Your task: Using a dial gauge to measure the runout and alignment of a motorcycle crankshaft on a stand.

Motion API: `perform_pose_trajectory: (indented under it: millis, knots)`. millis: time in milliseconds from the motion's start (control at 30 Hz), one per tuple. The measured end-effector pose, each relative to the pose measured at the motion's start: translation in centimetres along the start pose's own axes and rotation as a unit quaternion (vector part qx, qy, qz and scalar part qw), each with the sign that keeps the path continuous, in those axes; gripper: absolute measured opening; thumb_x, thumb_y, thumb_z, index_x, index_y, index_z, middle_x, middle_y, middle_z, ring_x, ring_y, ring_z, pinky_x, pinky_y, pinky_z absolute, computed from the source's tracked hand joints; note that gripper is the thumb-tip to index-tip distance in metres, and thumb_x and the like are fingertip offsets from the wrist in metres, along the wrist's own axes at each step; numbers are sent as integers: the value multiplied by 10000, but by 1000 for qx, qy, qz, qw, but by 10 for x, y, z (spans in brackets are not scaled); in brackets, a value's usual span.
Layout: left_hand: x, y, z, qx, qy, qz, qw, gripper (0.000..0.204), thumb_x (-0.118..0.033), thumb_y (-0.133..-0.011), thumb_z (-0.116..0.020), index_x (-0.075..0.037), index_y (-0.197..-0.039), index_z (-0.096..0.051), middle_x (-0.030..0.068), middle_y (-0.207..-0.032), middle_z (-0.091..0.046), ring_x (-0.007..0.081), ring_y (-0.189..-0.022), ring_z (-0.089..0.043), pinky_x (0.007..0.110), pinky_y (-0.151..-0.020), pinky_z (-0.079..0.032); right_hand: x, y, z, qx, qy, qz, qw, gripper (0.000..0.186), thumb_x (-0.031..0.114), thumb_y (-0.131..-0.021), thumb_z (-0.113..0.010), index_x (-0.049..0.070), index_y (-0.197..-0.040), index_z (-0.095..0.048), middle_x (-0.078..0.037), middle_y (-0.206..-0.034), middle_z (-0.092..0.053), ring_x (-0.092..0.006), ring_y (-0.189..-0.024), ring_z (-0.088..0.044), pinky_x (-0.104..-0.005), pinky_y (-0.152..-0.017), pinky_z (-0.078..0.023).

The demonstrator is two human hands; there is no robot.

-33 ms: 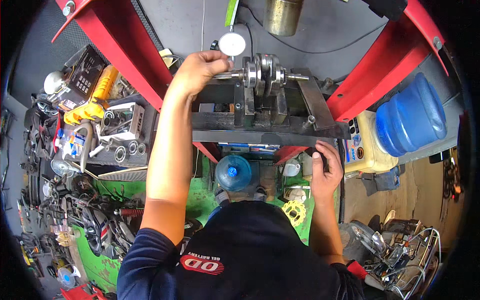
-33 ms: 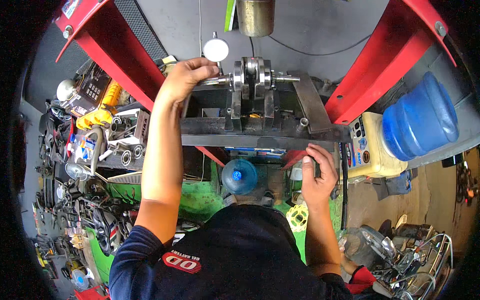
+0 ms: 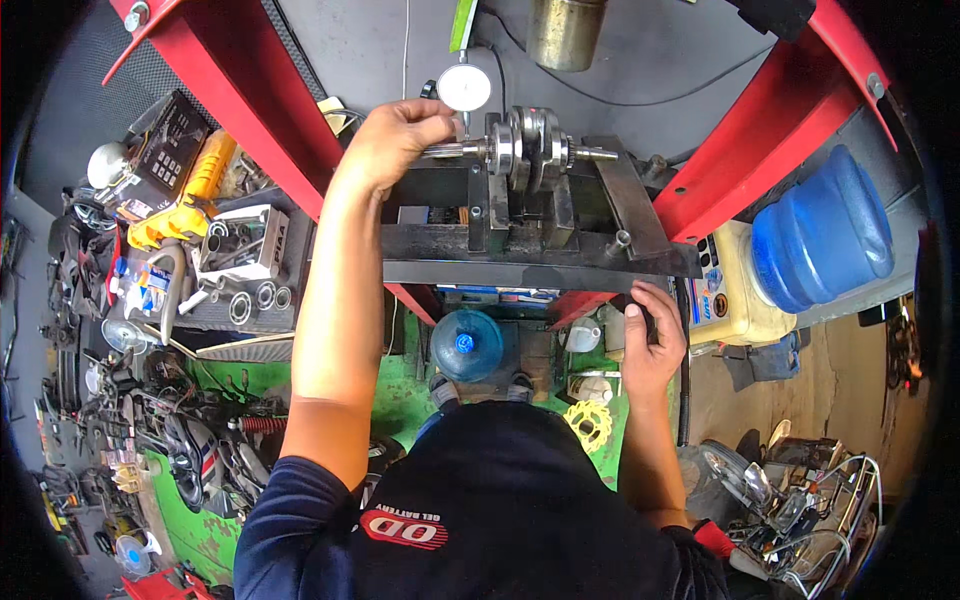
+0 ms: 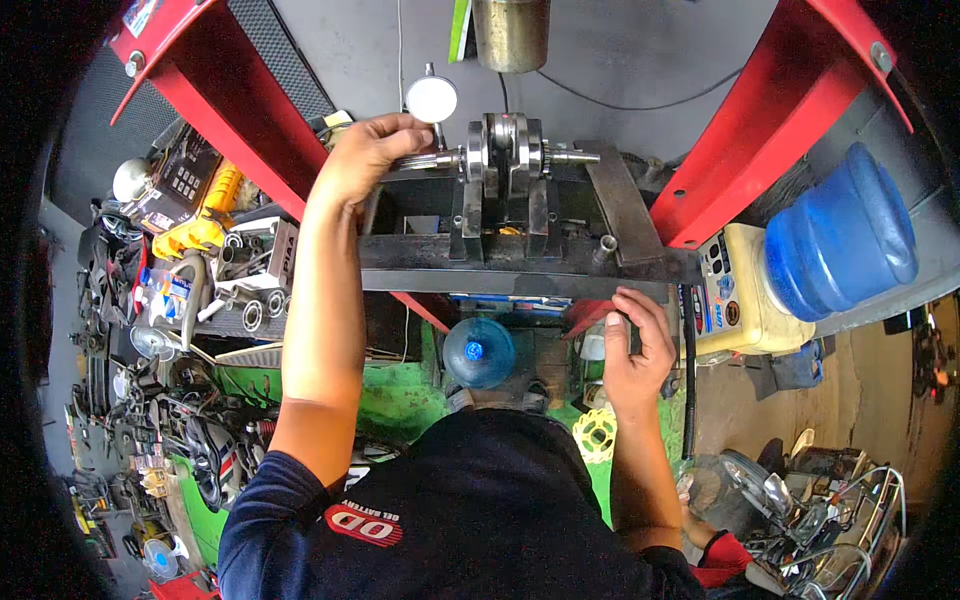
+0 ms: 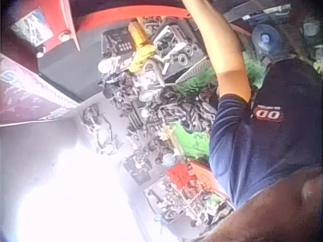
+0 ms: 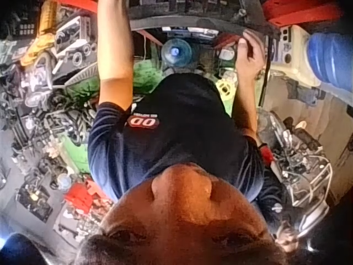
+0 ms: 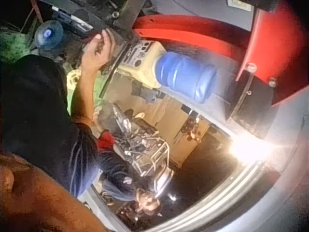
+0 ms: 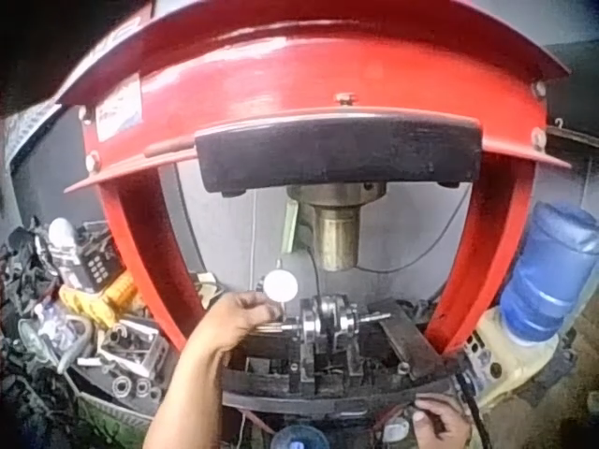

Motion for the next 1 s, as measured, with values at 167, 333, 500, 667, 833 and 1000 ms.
perform_pose_trajectory:
  millis: [167, 333, 500, 667, 833, 1000]
  knots:
    - [2, 0, 7, 12, 1, 4, 1000, 319, -180, -941, -753, 29, -1181, -757, 67, -1068, -772, 143, -994, -690, 283, -964, -516, -1, 2, -2, -4, -3, -4, 1000, 197, -40, -924, -694, -20, -1115, -740, -173, -1202, -732, -285, -1125, -701, -383, -1021, -526]
    - [2, 0, 6, 19, -51, -6, 999, 271, -153, -968, -701, 29, -1156, -770, 79, -1059, -772, 145, -993, -691, 282, -951, -520, -2, 3, -3, -5, -8, -12, 1000, 187, -29, -934, -691, -20, -1114, -740, -175, -1208, -729, -284, -1130, -697, -384, -1031, -518]
    - [17, 5, 17, -36, -1, -16, 999, 312, -134, -966, -675, 33, -1219, -750, 98, -1109, -764, 161, -1031, -679, 289, -972, -502, -2, 8, -6, 9, -6, -16, 1000, 190, -24, -940, -694, -17, -1124, -743, -173, -1209, -728, -280, -1129, -693, -381, -1028, -515]
    - [32, 40, 4, -265, 23, -116, 957, 368, -109, -981, -645, 42, -1312, -694, 119, -1194, -735, 175, -1084, -661, 291, -999, -490, -10, 31, -13, 30, -3, -30, 999, 194, -22, -942, -695, -21, -1131, -742, -174, -1197, -729, -275, -1116, -695, -374, -1006, -520]
    - [77, 89, -13, -354, 60, -166, 919, 342, -71, -982, -658, 22, -1311, -671, 87, -1199, -712, 130, -1034, -648, 266, -956, -495, -35, 69, -32, 65, -24, -83, 994, 205, 3, -942, -710, -15, -1144, -744, -170, -1149, -735, -272, -1066, -704, -357, -951, -535]
    - [94, 106, -17, -359, 71, -171, 915, 322, -51, -986, -656, 12, -1301, -680, 69, -1159, -719, 119, -987, -646, 249, -903, -489, -50, 101, -54, 100, -22, -104, 989, 197, 19, -941, -721, -12, -1133, -750, -154, -1108, -741, -259, -1036, -708, -351, -931, -536]
Point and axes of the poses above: each hand's wrist, its own y-axis away from the middle knuckle, its own z-axis out of the back of the hand, x = y × z, the point moved 1 cm from there along -y, towards the middle knuckle
